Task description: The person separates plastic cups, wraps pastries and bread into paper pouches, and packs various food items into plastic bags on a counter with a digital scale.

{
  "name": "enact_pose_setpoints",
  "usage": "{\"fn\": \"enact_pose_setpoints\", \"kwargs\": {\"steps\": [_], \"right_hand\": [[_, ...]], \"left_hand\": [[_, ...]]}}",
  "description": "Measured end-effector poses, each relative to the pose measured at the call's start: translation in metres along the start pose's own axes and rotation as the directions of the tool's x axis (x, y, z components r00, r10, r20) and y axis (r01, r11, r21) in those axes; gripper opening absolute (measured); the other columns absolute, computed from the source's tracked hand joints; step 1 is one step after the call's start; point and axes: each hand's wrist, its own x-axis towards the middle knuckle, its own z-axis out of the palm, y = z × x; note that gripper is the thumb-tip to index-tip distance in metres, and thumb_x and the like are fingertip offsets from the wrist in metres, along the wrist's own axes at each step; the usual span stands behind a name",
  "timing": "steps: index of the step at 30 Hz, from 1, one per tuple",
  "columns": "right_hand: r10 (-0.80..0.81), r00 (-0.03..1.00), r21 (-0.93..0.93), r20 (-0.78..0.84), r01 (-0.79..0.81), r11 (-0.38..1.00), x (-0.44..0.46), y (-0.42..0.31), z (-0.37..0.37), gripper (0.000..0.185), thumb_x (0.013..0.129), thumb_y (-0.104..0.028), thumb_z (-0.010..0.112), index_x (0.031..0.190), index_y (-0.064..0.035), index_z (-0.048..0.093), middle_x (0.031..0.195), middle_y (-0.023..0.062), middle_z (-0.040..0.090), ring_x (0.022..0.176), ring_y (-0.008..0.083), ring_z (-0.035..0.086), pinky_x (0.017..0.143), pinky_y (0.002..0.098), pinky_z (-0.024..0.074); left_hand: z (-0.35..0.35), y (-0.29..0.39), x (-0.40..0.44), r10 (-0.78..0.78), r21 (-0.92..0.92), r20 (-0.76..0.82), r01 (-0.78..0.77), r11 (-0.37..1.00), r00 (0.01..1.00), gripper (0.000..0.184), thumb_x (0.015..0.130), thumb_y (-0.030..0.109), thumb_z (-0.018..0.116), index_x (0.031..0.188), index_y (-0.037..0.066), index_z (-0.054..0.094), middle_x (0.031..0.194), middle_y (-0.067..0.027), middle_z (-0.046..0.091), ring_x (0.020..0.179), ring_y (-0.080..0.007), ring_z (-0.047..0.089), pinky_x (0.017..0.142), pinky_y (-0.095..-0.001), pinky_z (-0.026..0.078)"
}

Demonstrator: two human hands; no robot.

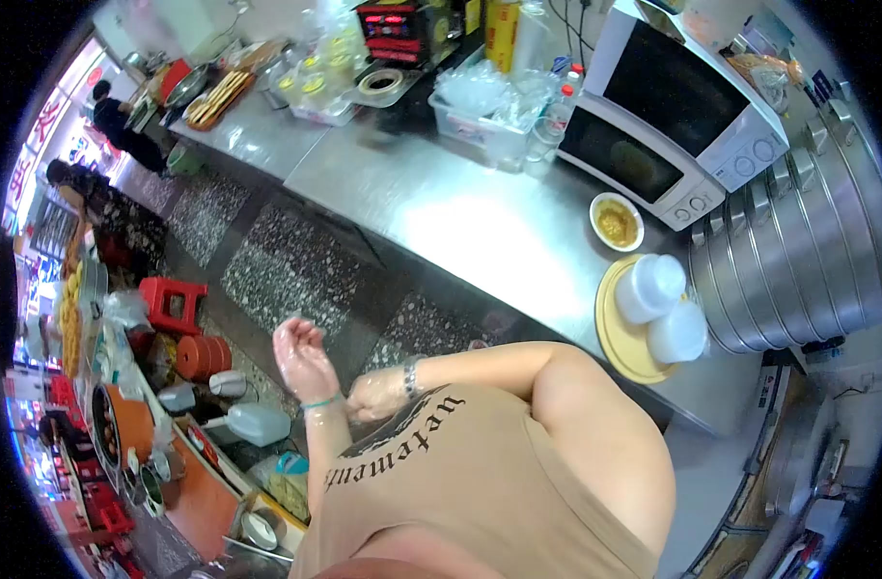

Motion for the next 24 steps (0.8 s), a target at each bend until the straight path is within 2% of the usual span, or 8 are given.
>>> {"fn": "enact_pose_setpoints", "kwargs": {"steps": [2, 3, 5, 9, 15, 19, 21, 24], "right_hand": [[0.087, 0.995, -0.03, -0.055, -0.088, 0.996, -0.004, -0.005, -0.008, 0.02, 0.085, -0.019, 0.049, 0.093, -0.0032, 0.058, 0.086, 0.019, 0.063, 0.079, 0.0356, 0.06, 0.072, 0.0427, 0.0479], [0.132, 0.987, -0.014, -0.092, -0.134, 0.991, -0.088, 0.045, -0.086, 0.019, 0.086, -0.017, 0.049, 0.095, -0.0044, 0.06, 0.088, 0.0171, 0.064, 0.081, 0.0334, 0.062, 0.073, 0.0419, 0.0484], [0.273, 0.926, -0.044, -0.26, -0.294, 0.955, -0.119, 0.069, -0.13, 0.019, 0.086, -0.016, 0.049, 0.097, -0.0064, 0.062, 0.091, 0.0146, 0.066, 0.084, 0.0306, 0.063, 0.077, 0.0399, 0.0494], [0.458, 0.657, 0.154, -0.599, -0.467, 0.871, -0.181, 0.11, -0.217, 0.02, 0.087, -0.019, 0.052, 0.098, -0.0071, 0.063, 0.093, 0.0133, 0.066, 0.086, 0.0281, 0.063, 0.081, 0.0384, 0.0492], [0.397, 0.201, 0.229, -0.896, -0.555, 0.8, -0.242, 0.144, -0.366, 0.021, 0.086, -0.02, 0.057, 0.098, -0.0043, 0.064, 0.089, 0.0119, 0.066, 0.079, 0.0229, 0.062, 0.073, 0.0325, 0.0499], [0.127, -0.054, 0.131, -0.99, -0.656, 0.743, -0.275, 0.196, -0.501, 0.037, 0.081, -0.031, 0.063, 0.106, -0.0035, 0.061, 0.1, 0.0147, 0.064, 0.086, 0.0263, 0.062, 0.078, 0.0341, 0.0497], [0.05, -0.134, 0.139, -0.99, -0.826, 0.546, -0.286, 0.207, -0.579, 0.053, 0.078, -0.041, 0.066, 0.112, -0.0005, 0.058, 0.106, 0.0192, 0.062, 0.095, 0.0302, 0.061, 0.084, 0.037, 0.0482], [-0.08, -0.204, 0.164, -0.976, -0.923, 0.349, -0.31, 0.244, -0.694, 0.076, 0.072, -0.057, 0.068, 0.115, 0.0036, 0.055, 0.111, 0.0232, 0.06, 0.106, 0.034, 0.057, 0.091, 0.039, 0.0454]], "left_hand": [[0.004, 0.009, 0.005, -0.082, 0.043, 0.115, 0.078, 0.996, 0.99, 0.017, 0.096, 0.017, 0.046, 0.098, 0.003, 0.055, 0.087, -0.0049, 0.057, 0.08, -0.0129, 0.055, 0.072, -0.0265, 0.046], [0.098, -0.058, 0.03, -0.097, -0.007, 0.113, 0.098, 0.995, 0.989, 0.017, 0.096, 0.017, 0.046, 0.098, 0.003, 0.055, 0.087, -0.0049, 0.057, 0.08, -0.0129, 0.055, 0.072, -0.0265, 0.046], [0.127, -0.076, 0.048, -0.188, 0.125, 0.238, 0.162, 0.979, 0.953, 0.017, 0.095, 0.016, 0.047, 0.098, 0.003, 0.056, 0.086, -0.0056, 0.057, 0.078, -0.0127, 0.056, 0.07, -0.0268, 0.047], [0.17, -0.123, 0.087, -0.392, 0.251, 0.335, 0.319, 0.914, 0.857, 0.017, 0.095, 0.016, 0.049, 0.096, 0.001, 0.057, 0.084, -0.0054, 0.059, 0.074, -0.0115, 0.056, 0.069, -0.0258, 0.048], [0.227, -0.188, 0.171, -0.578, 0.401, 0.466, 0.423, 0.813, 0.67, 0.022, 0.094, 0.022, 0.051, 0.094, 0.0, 0.058, 0.082, -0.0067, 0.06, 0.076, -0.0134, 0.057, 0.073, -0.0273, 0.048], [0.269, -0.21, 0.245, -0.672, 0.493, 0.56, 0.457, 0.74, 0.485, 0.025, 0.095, 0.026, 0.051, 0.095, 0.002, 0.058, 0.081, -0.0057, 0.06, 0.075, -0.0127, 0.056, 0.073, -0.0264, 0.048], [0.284, -0.213, 0.284, -0.683, 0.508, 0.615, 0.465, 0.725, 0.394, 0.026, 0.096, 0.026, 0.05, 0.095, 0.001, 0.058, 0.082, -0.0059, 0.059, 0.075, -0.0125, 0.056, 0.074, -0.0263, 0.047], [0.296, -0.219, 0.34, -0.731, 0.573, 0.595, 0.461, 0.677, 0.334, 0.027, 0.096, 0.025, 0.049, 0.096, -0.001, 0.058, 0.083, -0.0064, 0.059, 0.076, -0.0124, 0.055, 0.074, -0.0264, 0.047]]}}
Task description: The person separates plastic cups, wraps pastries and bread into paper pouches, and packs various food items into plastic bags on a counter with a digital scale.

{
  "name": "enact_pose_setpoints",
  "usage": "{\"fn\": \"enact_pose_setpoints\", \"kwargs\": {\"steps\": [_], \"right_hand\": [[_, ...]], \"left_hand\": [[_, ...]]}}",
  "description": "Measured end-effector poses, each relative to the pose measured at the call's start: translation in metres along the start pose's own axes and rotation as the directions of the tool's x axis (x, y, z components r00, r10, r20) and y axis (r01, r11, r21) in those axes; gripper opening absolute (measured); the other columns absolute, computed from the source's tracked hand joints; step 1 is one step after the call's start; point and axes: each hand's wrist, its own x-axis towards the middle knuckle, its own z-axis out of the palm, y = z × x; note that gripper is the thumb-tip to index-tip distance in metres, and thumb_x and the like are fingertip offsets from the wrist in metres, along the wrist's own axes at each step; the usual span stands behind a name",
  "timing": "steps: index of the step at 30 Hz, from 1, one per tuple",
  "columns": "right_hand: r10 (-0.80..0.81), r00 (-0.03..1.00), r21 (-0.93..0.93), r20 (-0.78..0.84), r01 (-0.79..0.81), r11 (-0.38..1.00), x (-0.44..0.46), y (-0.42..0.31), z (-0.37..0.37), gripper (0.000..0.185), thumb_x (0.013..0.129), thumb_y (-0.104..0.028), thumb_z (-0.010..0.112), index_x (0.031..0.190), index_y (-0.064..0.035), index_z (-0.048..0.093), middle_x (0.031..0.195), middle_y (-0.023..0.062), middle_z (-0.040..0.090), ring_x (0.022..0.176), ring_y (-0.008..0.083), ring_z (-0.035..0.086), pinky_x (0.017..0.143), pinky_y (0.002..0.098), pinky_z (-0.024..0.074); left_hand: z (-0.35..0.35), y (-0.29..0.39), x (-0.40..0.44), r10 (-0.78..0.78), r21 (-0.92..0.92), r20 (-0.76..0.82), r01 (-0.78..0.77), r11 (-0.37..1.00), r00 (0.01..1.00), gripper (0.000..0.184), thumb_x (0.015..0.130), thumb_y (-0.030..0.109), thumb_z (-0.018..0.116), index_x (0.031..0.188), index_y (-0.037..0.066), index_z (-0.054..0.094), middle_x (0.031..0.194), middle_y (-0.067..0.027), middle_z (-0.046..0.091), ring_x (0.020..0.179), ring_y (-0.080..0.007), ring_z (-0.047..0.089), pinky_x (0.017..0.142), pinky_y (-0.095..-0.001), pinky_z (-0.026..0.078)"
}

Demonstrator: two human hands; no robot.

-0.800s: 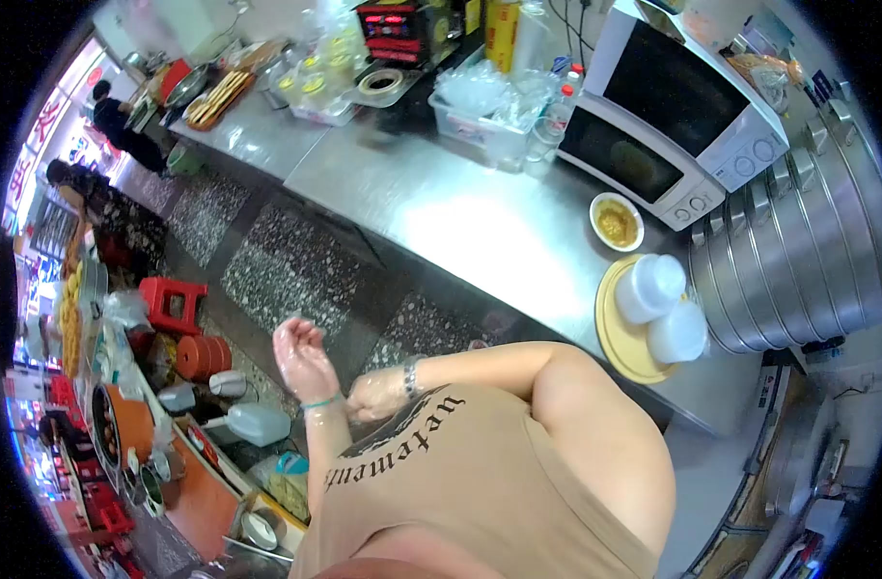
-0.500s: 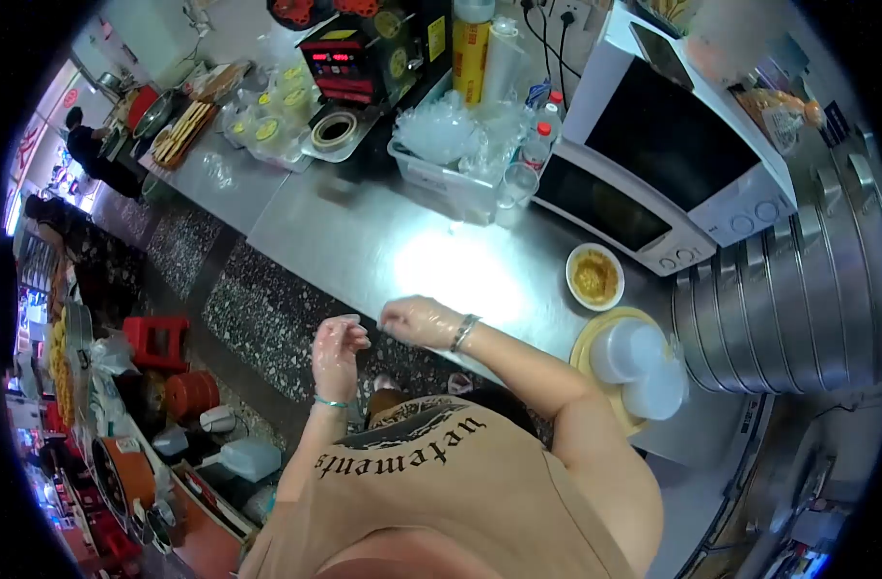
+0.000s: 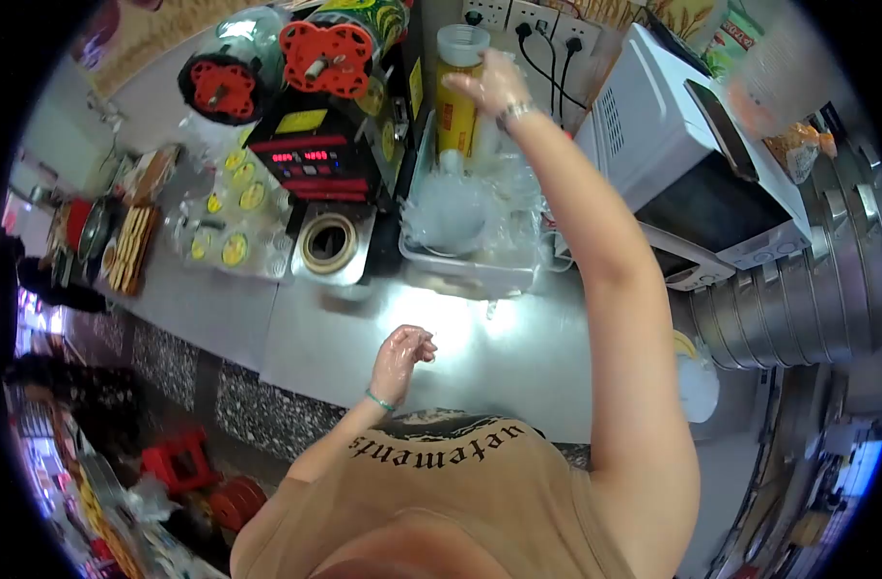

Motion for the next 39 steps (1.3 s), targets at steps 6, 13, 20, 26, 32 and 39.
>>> {"fn": "enact_pose_setpoints", "kwargs": {"steps": [6, 13, 20, 26, 32, 39], "right_hand": [[0.443, 0.89, -0.376, 0.108, -0.376, 0.847, 0.109, -0.013, 0.049, 0.096, 0.063, -0.071, 0.068, 0.126, -0.0018, 0.047, 0.123, 0.0226, 0.053, 0.119, 0.0335, 0.05, 0.098, 0.0407, 0.043], [0.566, 0.821, -0.413, 0.071, -0.493, 0.766, 0.13, -0.01, 0.065, 0.089, 0.069, -0.055, 0.074, 0.133, -0.0044, 0.041, 0.13, 0.014, 0.048, 0.124, 0.0281, 0.045, 0.098, 0.0376, 0.0429], [0.377, 0.926, -0.097, 0.0, -0.375, 0.922, 0.156, 0.025, 0.019, 0.103, 0.061, -0.057, 0.074, 0.128, 0.0107, 0.036, 0.122, 0.0304, 0.052, 0.114, 0.038, 0.053, 0.096, 0.0381, 0.0438], [0.333, 0.943, 0.154, -0.017, -0.326, 0.933, 0.137, 0.043, -0.036, 0.087, 0.069, -0.052, 0.072, 0.126, 0.0078, 0.043, 0.116, 0.0241, 0.059, 0.107, 0.03, 0.059, 0.093, 0.0344, 0.0449], [0.353, 0.933, 0.646, 0.075, -0.315, 0.695, 0.014, -0.017, -0.078, 0.051, 0.084, -0.035, 0.064, 0.12, -0.001, 0.054, 0.106, 0.0106, 0.063, 0.097, 0.0227, 0.06, 0.089, 0.0313, 0.0452], [0.296, 0.843, 0.886, 0.449, -0.464, -0.022, -0.141, -0.022, -0.087, 0.063, 0.084, -0.024, 0.068, 0.135, -0.0029, 0.038, 0.123, 0.0064, 0.051, 0.113, 0.0149, 0.049, 0.095, 0.0305, 0.0395]], "left_hand": [[-0.078, 0.009, 0.033, -0.053, -0.039, -0.061, 0.051, 0.998, 0.997, 0.025, 0.097, 0.022, 0.047, 0.098, -0.001, 0.056, 0.083, -0.0066, 0.058, 0.077, -0.0128, 0.055, 0.073, -0.0268, 0.047], [-0.1, -0.026, 0.05, -0.245, -0.021, 0.086, 0.247, 0.969, 0.966, 0.025, 0.097, 0.023, 0.048, 0.098, 0.0, 0.057, 0.084, -0.0063, 0.06, 0.076, -0.0119, 0.057, 0.073, -0.0265, 0.048], [-0.083, -0.028, 0.066, -0.297, -0.095, 0.128, 0.31, 0.946, 0.946, 0.022, 0.095, 0.02, 0.049, 0.098, 0.0, 0.056, 0.083, -0.0074, 0.059, 0.075, -0.0132, 0.055, 0.073, -0.0272, 0.047], [-0.069, -0.032, 0.059, -0.277, -0.046, 0.128, 0.285, 0.957, 0.952, 0.021, 0.096, 0.019, 0.048, 0.099, 0.001, 0.056, 0.084, -0.0068, 0.06, 0.075, -0.0129, 0.055, 0.074, -0.0268, 0.046], [-0.051, 0.01, 0.074, 0.012, 0.194, 0.182, -0.048, 0.98, 0.983, 0.016, 0.096, 0.011, 0.048, 0.102, -0.002, 0.055, 0.091, -0.0057, 0.059, 0.084, -0.0116, 0.055, 0.08, -0.0263, 0.047], [-0.003, 0.114, 0.09, 0.803, 0.656, 0.274, -0.713, 0.247, 0.53, 0.02, 0.077, 0.0, 0.059, 0.097, 0.002, 0.06, 0.098, -0.013, 0.059, 0.093, -0.0291, 0.056, 0.085, -0.0365, 0.044]]}}
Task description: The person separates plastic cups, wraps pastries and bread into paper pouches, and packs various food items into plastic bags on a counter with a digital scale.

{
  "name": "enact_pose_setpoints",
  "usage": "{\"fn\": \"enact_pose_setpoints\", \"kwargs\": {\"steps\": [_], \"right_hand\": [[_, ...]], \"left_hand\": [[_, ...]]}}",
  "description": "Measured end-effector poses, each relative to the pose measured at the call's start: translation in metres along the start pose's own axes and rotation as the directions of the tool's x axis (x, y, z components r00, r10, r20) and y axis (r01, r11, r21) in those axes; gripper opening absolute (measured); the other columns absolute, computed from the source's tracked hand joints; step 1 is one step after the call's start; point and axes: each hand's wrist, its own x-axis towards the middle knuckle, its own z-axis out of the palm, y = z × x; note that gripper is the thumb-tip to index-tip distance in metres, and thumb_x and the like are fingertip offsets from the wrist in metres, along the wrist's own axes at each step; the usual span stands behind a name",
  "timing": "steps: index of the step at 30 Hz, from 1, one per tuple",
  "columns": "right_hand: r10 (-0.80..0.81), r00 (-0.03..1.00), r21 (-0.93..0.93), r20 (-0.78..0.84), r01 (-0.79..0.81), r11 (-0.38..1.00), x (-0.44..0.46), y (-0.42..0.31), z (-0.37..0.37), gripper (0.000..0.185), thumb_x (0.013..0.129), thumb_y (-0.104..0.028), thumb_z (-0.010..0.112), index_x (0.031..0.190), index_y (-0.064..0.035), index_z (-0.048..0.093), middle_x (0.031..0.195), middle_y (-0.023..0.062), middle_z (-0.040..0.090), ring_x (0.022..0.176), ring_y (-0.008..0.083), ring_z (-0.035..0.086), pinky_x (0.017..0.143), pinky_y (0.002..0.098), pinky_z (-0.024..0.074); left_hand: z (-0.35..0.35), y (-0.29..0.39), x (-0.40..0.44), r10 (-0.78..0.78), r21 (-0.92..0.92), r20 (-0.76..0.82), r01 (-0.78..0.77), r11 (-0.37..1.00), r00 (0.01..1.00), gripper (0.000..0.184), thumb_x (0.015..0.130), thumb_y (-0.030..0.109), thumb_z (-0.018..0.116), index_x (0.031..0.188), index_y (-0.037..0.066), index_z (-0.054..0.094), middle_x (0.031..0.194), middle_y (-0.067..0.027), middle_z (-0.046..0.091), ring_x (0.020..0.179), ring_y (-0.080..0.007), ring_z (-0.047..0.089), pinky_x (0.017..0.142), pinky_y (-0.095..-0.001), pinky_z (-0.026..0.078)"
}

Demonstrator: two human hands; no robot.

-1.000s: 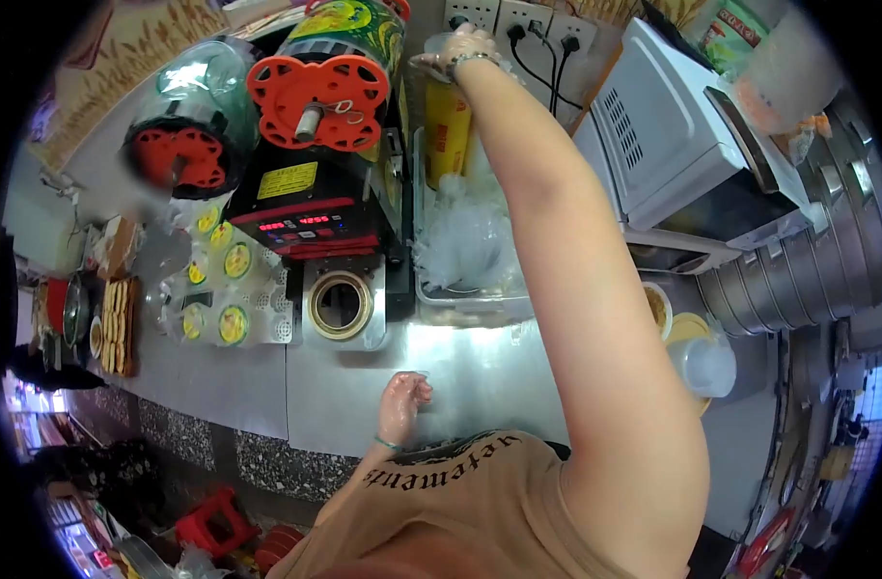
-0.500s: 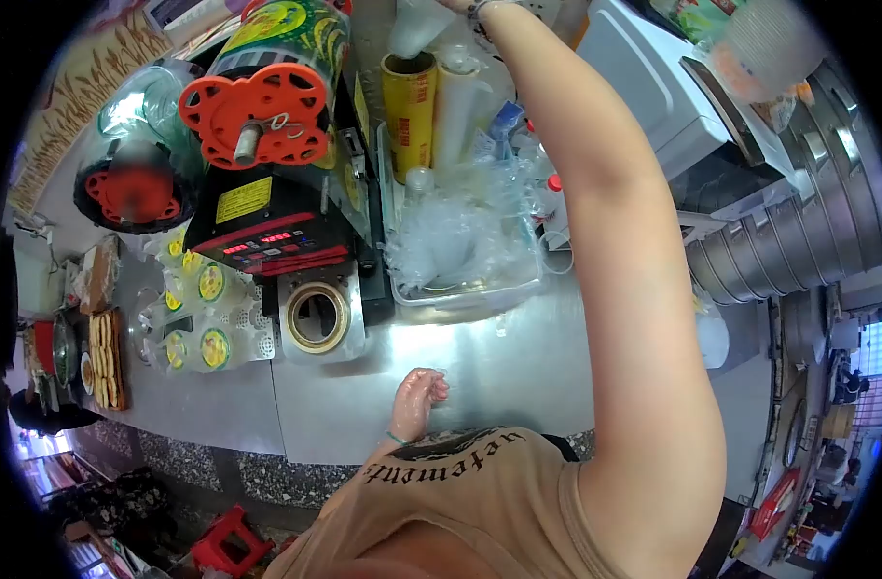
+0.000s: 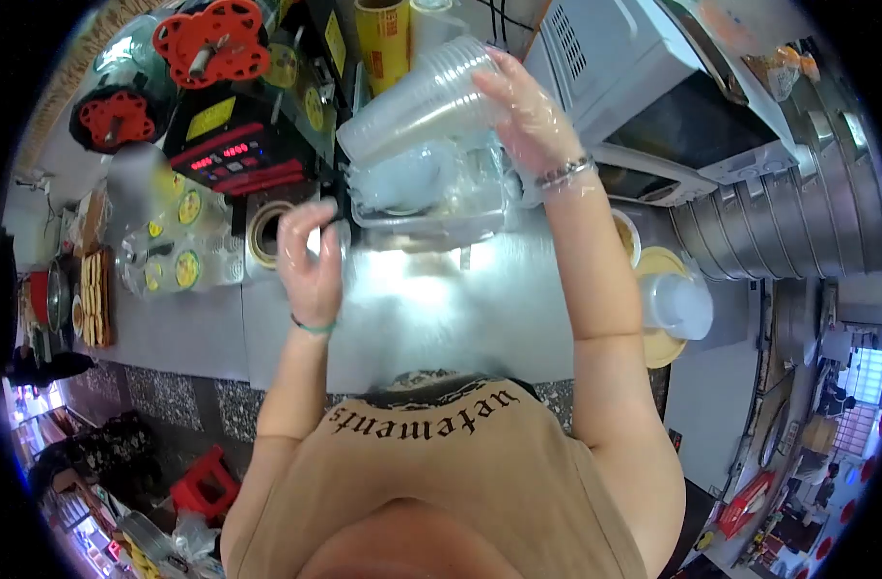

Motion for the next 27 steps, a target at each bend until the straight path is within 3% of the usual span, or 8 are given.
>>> {"fn": "enact_pose_setpoints", "kwargs": {"steps": [2, 5, 6, 9, 16, 22, 24, 27], "right_hand": [[0.019, 1.0, 0.003, 0.012, -0.019, 1.0, -0.03, 0.007, 0.005, 0.066, 0.083, -0.024, 0.069, 0.136, -0.003, 0.036, 0.128, 0.0092, 0.047, 0.119, 0.0171, 0.044, 0.099, 0.0306, 0.0366], [-0.035, 0.996, -0.219, 0.08, 0.052, 0.974, -0.071, 0.022, 0.012, 0.076, 0.078, -0.024, 0.073, 0.139, -0.004, 0.033, 0.137, 0.012, 0.038, 0.129, 0.0229, 0.033, 0.105, 0.0365, 0.0308], [-0.032, 0.996, -0.217, 0.083, 0.049, 0.975, -0.081, 0.026, 0.017, 0.076, 0.078, -0.024, 0.073, 0.139, -0.004, 0.033, 0.137, 0.012, 0.038, 0.129, 0.0229, 0.033, 0.105, 0.0365, 0.0308], [-0.118, 0.988, -0.455, 0.101, 0.152, 0.877, -0.111, 0.039, 0.018, 0.087, 0.07, -0.028, 0.078, 0.14, -0.0068, 0.031, 0.135, 0.0152, 0.039, 0.129, 0.0257, 0.035, 0.106, 0.0376, 0.0309], [-0.177, 0.982, -0.508, 0.068, 0.186, 0.841, -0.152, 0.047, 0.014, 0.091, 0.066, -0.03, 0.08, 0.14, -0.0078, 0.033, 0.132, 0.0133, 0.041, 0.126, 0.0262, 0.038, 0.104, 0.0388, 0.0333], [-0.159, 0.952, -0.712, 0.26, 0.3, 0.634, -0.169, 0.02, 0.015, 0.09, 0.063, -0.034, 0.078, 0.138, -0.007, 0.036, 0.132, 0.0116, 0.04, 0.125, 0.0264, 0.039, 0.106, 0.038, 0.0305], [-0.129, 0.929, -0.731, 0.346, 0.353, 0.583, -0.17, 0.016, 0.012, 0.09, 0.061, -0.036, 0.078, 0.136, -0.0066, 0.038, 0.132, 0.012, 0.04, 0.126, 0.0271, 0.038, 0.106, 0.0386, 0.0295], [-0.173, 0.911, -0.799, 0.374, 0.411, 0.439, -0.178, 0.016, 0.02, 0.086, 0.061, -0.031, 0.077, 0.135, -0.0103, 0.039, 0.131, 0.0156, 0.039, 0.123, 0.0324, 0.04, 0.104, 0.0421, 0.034]], "left_hand": [[0.002, 0.022, 0.02, 0.124, 0.067, 0.046, -0.127, 0.99, 0.991, 0.026, 0.073, 0.004, 0.066, 0.098, 0.003, 0.061, 0.101, -0.0138, 0.058, 0.094, -0.0321, 0.054, 0.084, -0.0388, 0.044], [0.018, 0.059, 0.036, 0.179, 0.258, 0.288, -0.257, 0.931, 0.941, 0.066, 0.067, 0.028, 0.079, 0.121, 0.005, 0.052, 0.113, -0.0165, 0.054, 0.102, -0.0337, 0.053, 0.087, -0.0407, 0.045], [0.029, 0.063, 0.035, 0.176, 0.262, 0.288, -0.254, 0.931, 0.941, 0.066, 0.067, 0.028, 0.079, 0.121, 0.005, 0.052, 0.113, -0.0165, 0.054, 0.102, -0.0337, 0.053, 0.087, -0.0407, 0.045], [0.045, 0.07, 0.018, -0.001, 0.195, 0.454, -0.099, 0.976, 0.891, 0.104, 0.055, 0.041, 0.084, 0.138, 0.007, 0.03, 0.122, -0.0188, 0.047, 0.103, -0.037, 0.055, 0.084, -0.0433, 0.048], [0.057, 0.068, -0.024, 0.056, 0.156, 0.407, -0.13, 0.979, 0.912, 0.102, 0.053, 0.034, 0.086, 0.136, 0.007, 0.032, 0.123, -0.0185, 0.048, 0.102, -0.0367, 0.056, 0.084, -0.0435, 0.049], [0.049, 0.063, -0.036, 0.263, -0.025, 0.391, -0.276, 0.961, 0.882, 0.101, 0.053, 0.029, 0.086, 0.136, 0.009, 0.031, 0.127, -0.0187, 0.046, 0.11, -0.0394, 0.052, 0.09, -0.0434, 0.046], [0.044, 0.074, -0.038, 0.055, -0.058, 0.558, -0.028, 0.998, 0.828, 0.107, 0.051, 0.032, 0.087, 0.138, 0.007, 0.029, 0.131, -0.0199, 0.044, 0.116, -0.0393, 0.049, 0.095, -0.0422, 0.043], [0.039, 0.087, -0.037, 0.007, -0.222, 0.563, 0.143, 0.964, 0.827, 0.11, 0.052, 0.035, 0.087, 0.138, 0.004, 0.028, 0.134, -0.0213, 0.042, 0.12, -0.0378, 0.047, 0.1, -0.0414, 0.04]]}}
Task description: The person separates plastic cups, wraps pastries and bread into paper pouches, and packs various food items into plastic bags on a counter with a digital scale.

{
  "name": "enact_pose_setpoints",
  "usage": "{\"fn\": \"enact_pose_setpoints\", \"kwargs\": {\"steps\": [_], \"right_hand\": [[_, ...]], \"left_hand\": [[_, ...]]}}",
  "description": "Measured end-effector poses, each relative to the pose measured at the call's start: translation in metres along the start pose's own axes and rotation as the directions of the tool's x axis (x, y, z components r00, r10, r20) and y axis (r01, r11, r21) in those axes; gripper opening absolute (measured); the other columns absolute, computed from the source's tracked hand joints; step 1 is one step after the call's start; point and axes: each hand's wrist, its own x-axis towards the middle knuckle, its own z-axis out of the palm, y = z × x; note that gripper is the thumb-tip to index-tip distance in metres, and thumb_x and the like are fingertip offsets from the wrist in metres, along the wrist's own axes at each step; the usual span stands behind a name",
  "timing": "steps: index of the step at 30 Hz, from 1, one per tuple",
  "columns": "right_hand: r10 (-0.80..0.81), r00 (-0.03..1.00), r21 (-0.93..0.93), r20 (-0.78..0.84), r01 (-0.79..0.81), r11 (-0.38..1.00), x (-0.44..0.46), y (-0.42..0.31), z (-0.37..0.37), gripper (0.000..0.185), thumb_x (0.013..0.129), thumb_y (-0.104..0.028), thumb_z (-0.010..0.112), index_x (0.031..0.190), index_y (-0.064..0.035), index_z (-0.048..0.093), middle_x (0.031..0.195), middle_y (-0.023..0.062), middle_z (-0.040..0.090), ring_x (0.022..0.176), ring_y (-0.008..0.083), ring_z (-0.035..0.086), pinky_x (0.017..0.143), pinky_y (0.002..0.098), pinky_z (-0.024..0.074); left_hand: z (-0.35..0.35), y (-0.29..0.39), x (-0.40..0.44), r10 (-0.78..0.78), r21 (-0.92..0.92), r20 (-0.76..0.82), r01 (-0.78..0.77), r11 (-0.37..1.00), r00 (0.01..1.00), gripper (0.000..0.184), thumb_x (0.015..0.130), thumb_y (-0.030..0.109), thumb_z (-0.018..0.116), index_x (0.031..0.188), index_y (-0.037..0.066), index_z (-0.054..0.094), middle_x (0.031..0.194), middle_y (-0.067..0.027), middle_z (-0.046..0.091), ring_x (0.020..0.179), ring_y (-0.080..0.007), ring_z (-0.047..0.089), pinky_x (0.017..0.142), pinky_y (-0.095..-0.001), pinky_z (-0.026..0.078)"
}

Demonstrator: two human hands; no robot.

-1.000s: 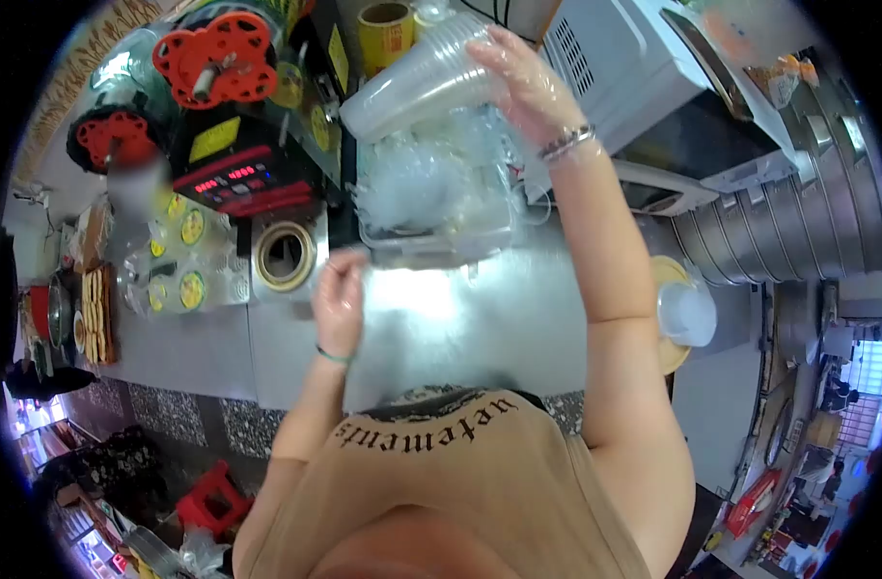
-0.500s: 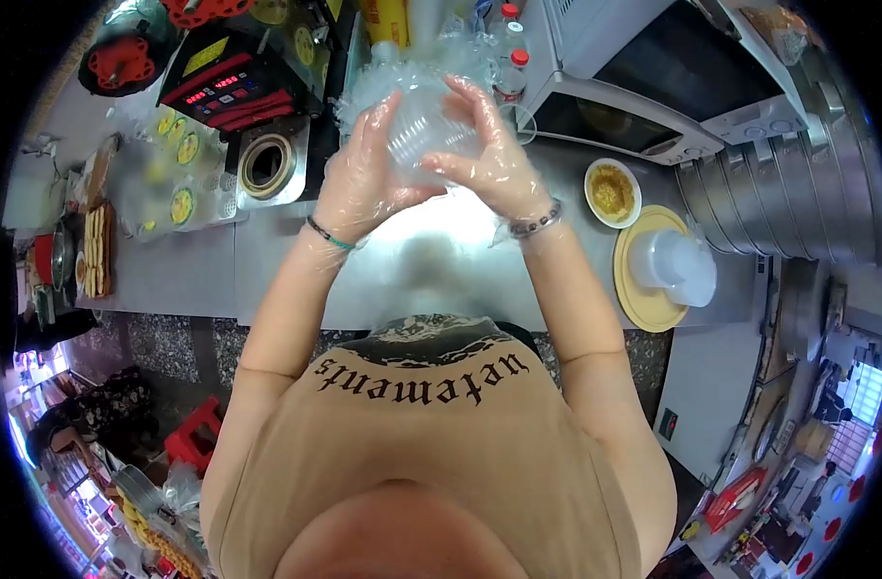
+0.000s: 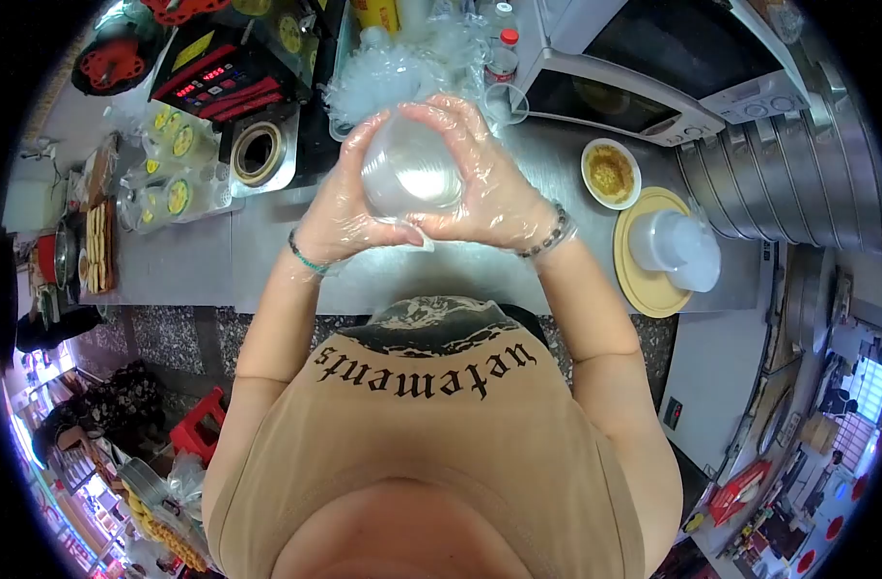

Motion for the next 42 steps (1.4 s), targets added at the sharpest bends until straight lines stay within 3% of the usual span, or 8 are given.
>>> {"fn": "enact_pose_setpoints", "kwargs": {"steps": [7, 13, 16, 23, 25, 28, 31, 42], "right_hand": [[0.039, 0.998, 0.222, -0.05, -0.027, 0.975, -0.001, 0.014, 0.011, 0.086, 0.061, -0.029, 0.077, 0.134, -0.0079, 0.038, 0.132, 0.014, 0.039, 0.124, 0.0311, 0.04, 0.104, 0.0405, 0.0338], [0.149, 0.953, 0.536, -0.262, 0.016, 0.844, -0.001, 0.008, 0.003, 0.09, 0.064, -0.027, 0.078, 0.138, -0.0072, 0.031, 0.138, 0.0092, 0.035, 0.128, 0.0247, 0.037, 0.106, 0.0424, 0.0344], [0.094, 0.919, 0.435, -0.383, 0.089, 0.896, -0.005, 0.004, -0.014, 0.095, 0.065, -0.034, 0.078, 0.14, -0.0056, 0.027, 0.14, 0.0114, 0.035, 0.13, 0.026, 0.036, 0.106, 0.0428, 0.0343], [0.123, 0.817, 0.383, -0.563, 0.126, 0.915, -0.011, 0.008, -0.048, 0.094, 0.068, -0.043, 0.077, 0.139, -0.0041, 0.029, 0.136, 0.0147, 0.04, 0.126, 0.026, 0.042, 0.1, 0.04, 0.0417], [0.117, 0.834, 0.349, -0.539, 0.094, 0.932, -0.01, 0.028, -0.05, 0.093, 0.068, -0.041, 0.077, 0.138, -0.0029, 0.03, 0.134, 0.016, 0.039, 0.124, 0.0275, 0.042, 0.101, 0.0405, 0.0405], [0.282, 0.918, -0.039, -0.28, -0.304, 0.952, -0.023, 0.094, -0.026, 0.09, 0.067, -0.037, 0.077, 0.137, -0.0022, 0.031, 0.131, 0.0207, 0.038, 0.121, 0.0332, 0.042, 0.104, 0.0419, 0.0353], [0.311, 0.938, -0.355, -0.153, -0.346, 0.869, -0.05, 0.151, 0.032, 0.089, 0.065, -0.033, 0.077, 0.137, -0.0042, 0.032, 0.127, 0.0257, 0.038, 0.121, 0.0393, 0.039, 0.104, 0.0437, 0.0336], [0.542, 0.832, -0.537, -0.121, -0.514, 0.669, -0.094, 0.172, 0.114, 0.095, 0.065, -0.039, 0.08, 0.14, -0.0096, 0.031, 0.142, 0.0262, 0.026, 0.132, 0.0404, 0.027, 0.107, 0.0447, 0.03]], "left_hand": [[0.004, 0.004, -0.002, -0.15, 0.075, -0.039, 0.152, 0.985, 0.988, 0.1, 0.057, 0.036, 0.084, 0.135, 0.003, 0.032, 0.132, -0.0202, 0.043, 0.122, -0.036, 0.045, 0.101, -0.0402, 0.038], [0.01, -0.025, -0.013, 0.174, 0.231, -0.255, -0.114, 0.966, 0.951, 0.1, 0.057, 0.033, 0.086, 0.135, 0.009, 0.029, 0.131, -0.0174, 0.044, 0.122, -0.0364, 0.045, 0.1, -0.0428, 0.04], [0.01, -0.038, -0.012, 0.315, 0.161, -0.33, -0.276, 0.948, 0.89, 0.105, 0.057, 0.035, 0.088, 0.137, 0.014, 0.023, 0.133, -0.0198, 0.04, 0.123, -0.037, 0.043, 0.1, -0.0458, 0.039], [0.007, -0.04, -0.019, 0.299, 0.035, -0.42, -0.314, 0.949, 0.857, 0.11, 0.058, 0.04, 0.087, 0.138, 0.015, 0.016, 0.135, -0.0236, 0.033, 0.122, -0.0374, 0.043, 0.1, -0.0479, 0.04], [0.004, -0.033, -0.016, 0.333, 0.074, -0.432, -0.335, 0.939, 0.838, 0.112, 0.058, 0.042, 0.087, 0.139, 0.016, 0.013, 0.135, -0.0245, 0.031, 0.121, -0.0376, 0.044, 0.099, -0.0472, 0.042], [0.003, -0.023, -0.015, 0.339, 0.042, -0.425, -0.356, 0.934, 0.839, 0.114, 0.058, 0.043, 0.087, 0.139, 0.016, 0.012, 0.135, -0.0257, 0.03, 0.121, -0.0363, 0.045, 0.099, -0.046, 0.043], [0.007, -0.021, -0.015, 0.308, -0.003, -0.437, -0.344, 0.939, 0.845, 0.114, 0.057, 0.043, 0.087, 0.139, 0.015, 0.012, 0.136, -0.0259, 0.03, 0.12, -0.035, 0.045, 0.099, -0.0452, 0.043], [0.009, -0.026, -0.018, 0.33, 0.044, -0.46, -0.349, 0.936, 0.825, 0.115, 0.056, 0.044, 0.087, 0.139, 0.012, 0.014, 0.135, -0.0261, 0.032, 0.12, -0.0349, 0.046, 0.1, -0.045, 0.041]]}}
